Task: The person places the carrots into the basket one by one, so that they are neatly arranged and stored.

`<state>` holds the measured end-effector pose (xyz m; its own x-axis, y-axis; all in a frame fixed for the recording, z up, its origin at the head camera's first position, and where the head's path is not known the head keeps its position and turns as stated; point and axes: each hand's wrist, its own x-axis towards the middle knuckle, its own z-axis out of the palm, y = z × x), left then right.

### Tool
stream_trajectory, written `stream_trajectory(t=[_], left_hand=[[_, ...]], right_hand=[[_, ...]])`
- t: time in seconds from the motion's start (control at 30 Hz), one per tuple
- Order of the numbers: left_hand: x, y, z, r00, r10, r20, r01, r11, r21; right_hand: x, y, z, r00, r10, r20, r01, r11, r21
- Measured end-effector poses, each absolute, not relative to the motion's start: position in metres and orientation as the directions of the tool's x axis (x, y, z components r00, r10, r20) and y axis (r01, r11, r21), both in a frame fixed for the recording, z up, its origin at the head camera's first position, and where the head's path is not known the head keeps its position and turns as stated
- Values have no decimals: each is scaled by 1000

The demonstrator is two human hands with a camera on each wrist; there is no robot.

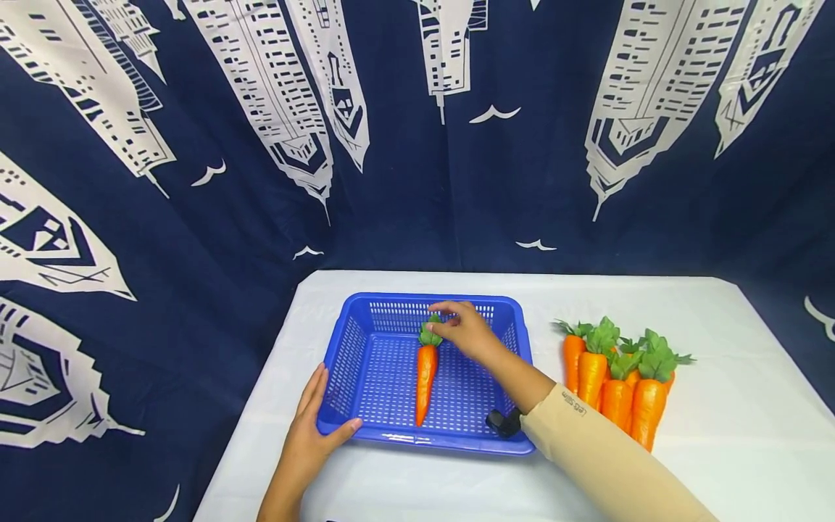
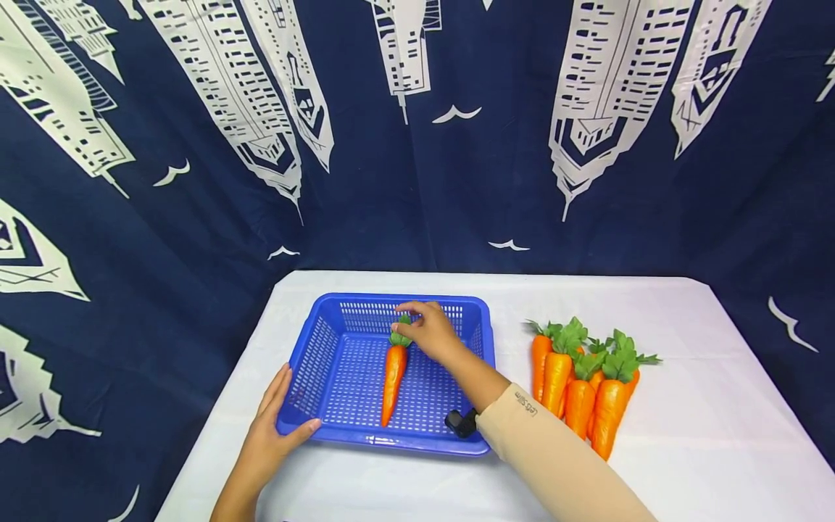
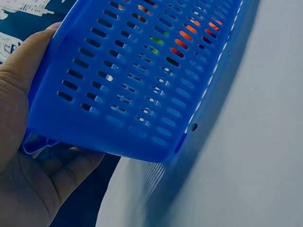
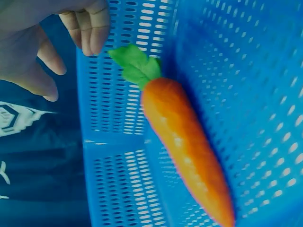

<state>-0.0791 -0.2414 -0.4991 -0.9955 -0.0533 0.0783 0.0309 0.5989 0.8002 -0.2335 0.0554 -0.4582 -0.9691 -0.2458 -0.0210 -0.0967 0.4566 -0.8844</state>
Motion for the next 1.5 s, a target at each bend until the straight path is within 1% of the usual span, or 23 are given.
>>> stream_trajectory(t=[0.3, 0.63, 0.83, 1.0, 1.13, 1.33, 1.5], left_hand=[[-79, -241, -501, -995, -53, 85, 36, 603, 797], [-79, -240, -501, -993, -58, 101, 43, 623, 781], [-76, -240, -500, -994, -66, 90, 28, 629, 777], [-76, -241, -499, -994, -66, 89, 27, 634, 773], [-77, -241, -499, -994, -63, 92, 32, 631, 775], [-79, -242, -499, -993, -58, 104, 45, 621, 782], [-80, -242, -499, -993, -60, 97, 39, 624, 781]], right_hand=[[-229, 72, -430, -965, -258, 56, -137, 306, -942], [-218, 97, -409, -975, -206, 88, -135, 230, -964], [-202, 115, -404, -980, -173, 94, -140, 273, -952], [-193, 133, -407, -983, -134, 122, -159, 313, -936], [-188, 147, -411, -989, -92, 112, -136, 322, -937], [-179, 167, -414, -997, -31, 75, -81, 296, -952], [-174, 180, -419, -996, 8, 88, -83, 248, -965]])
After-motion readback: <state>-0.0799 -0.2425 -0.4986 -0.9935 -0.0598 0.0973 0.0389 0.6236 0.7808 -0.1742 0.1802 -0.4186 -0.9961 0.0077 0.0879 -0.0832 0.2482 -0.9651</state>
